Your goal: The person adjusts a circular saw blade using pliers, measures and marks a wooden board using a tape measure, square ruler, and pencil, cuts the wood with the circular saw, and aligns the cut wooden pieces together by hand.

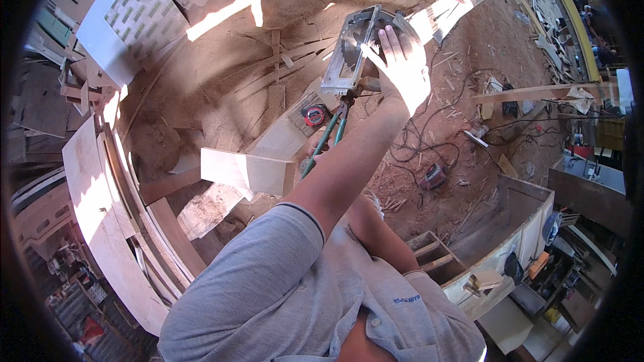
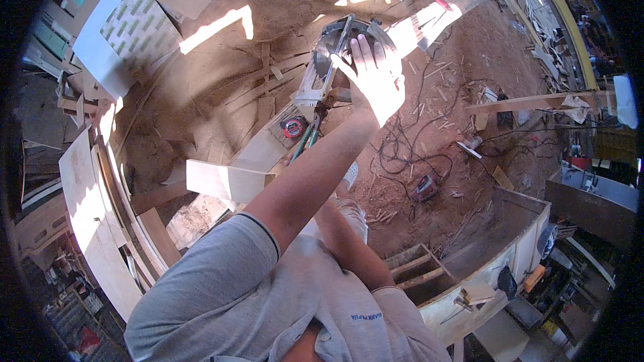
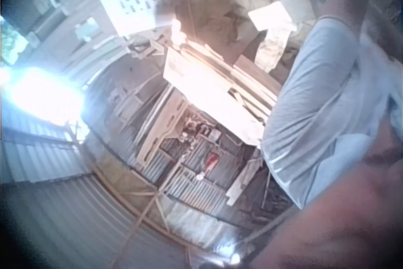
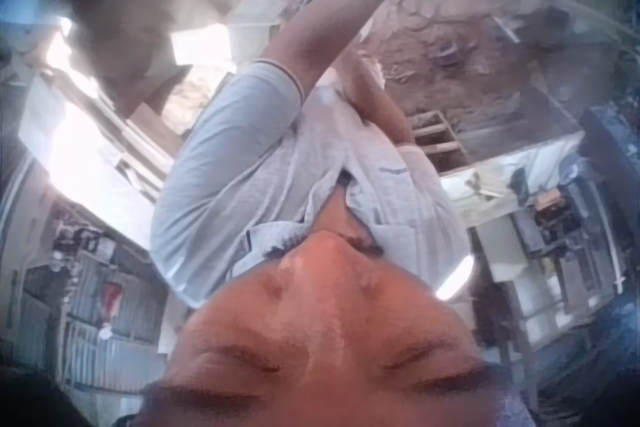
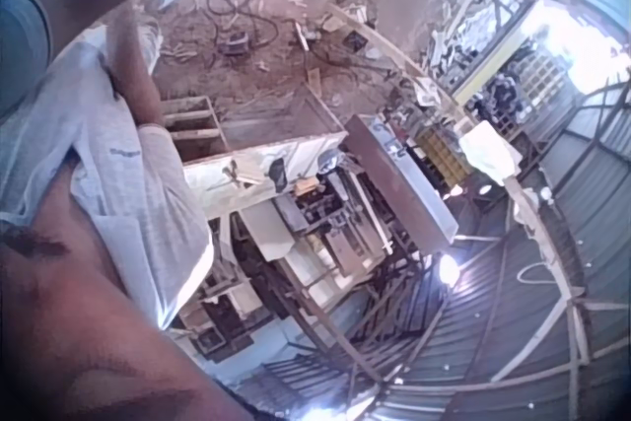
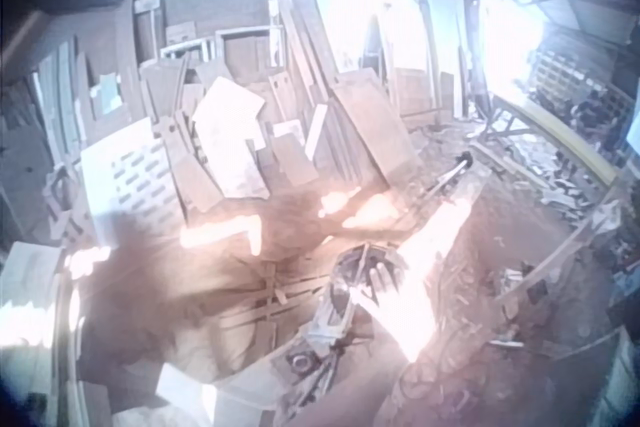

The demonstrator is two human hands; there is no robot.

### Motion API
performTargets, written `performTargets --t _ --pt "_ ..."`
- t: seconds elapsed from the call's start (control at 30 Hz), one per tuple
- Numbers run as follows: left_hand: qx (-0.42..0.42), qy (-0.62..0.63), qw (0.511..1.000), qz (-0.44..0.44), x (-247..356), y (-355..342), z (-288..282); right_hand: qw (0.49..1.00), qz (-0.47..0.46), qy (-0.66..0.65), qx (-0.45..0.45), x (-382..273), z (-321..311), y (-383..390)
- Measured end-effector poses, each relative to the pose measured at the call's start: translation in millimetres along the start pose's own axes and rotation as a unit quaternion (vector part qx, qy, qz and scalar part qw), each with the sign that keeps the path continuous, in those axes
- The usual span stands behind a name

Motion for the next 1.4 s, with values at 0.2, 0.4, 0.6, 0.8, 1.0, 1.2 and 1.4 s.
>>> performTargets --t 0.2,0.4,0.6,0.8,1.0,1.2,1.4 --pt "-0.006 0.002 1.0 0.002 -0.9 -0.1 -1.3 0.998 -0.013 -0.035 -0.055 16.8 -22.5 -11.7" --pt "-0.026 -0.018 0.999 0.004 -2.1 2.6 3.3 0.996 0.011 -0.088 0.034 22.6 -21.6 -18.2" --pt "-0.036 -0.025 0.999 -0.009 -7.5 2.4 5.9 0.999 0.01 -0.046 0.021 6.9 22.3 -0.8" --pt "-0.034 -0.025 0.999 0.019 -0.2 1.1 0.9 0.994 0.04 -0.053 -0.086 -7.5 28.7 8.1" --pt "-0.099 -0.064 0.993 0.025 -6.0 0.7 10.7 0.898 -0.044 0.436 0.038 -48.4 -28.5 50.0" --pt "-0.136 -0.033 0.989 0.046 -12.2 2.7 -11.6 0.83 -0.136 0.342 0.42 -175.3 -128.5 126.0" --pt "-0.089 0.052 0.993 0.058 -26.6 1.9 -19.2 0.392 -0.366 0.748 0.39 -403.0 -67.1 99.0"
Point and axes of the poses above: each hand's wrist, its own y-axis away from the middle knuckle, its own z-axis out of the palm, x = y × z, the point moved 10 cm from there along -y, towards the middle knuckle, and after that the axes turned 1 degree about z, right-handed, at the moved point
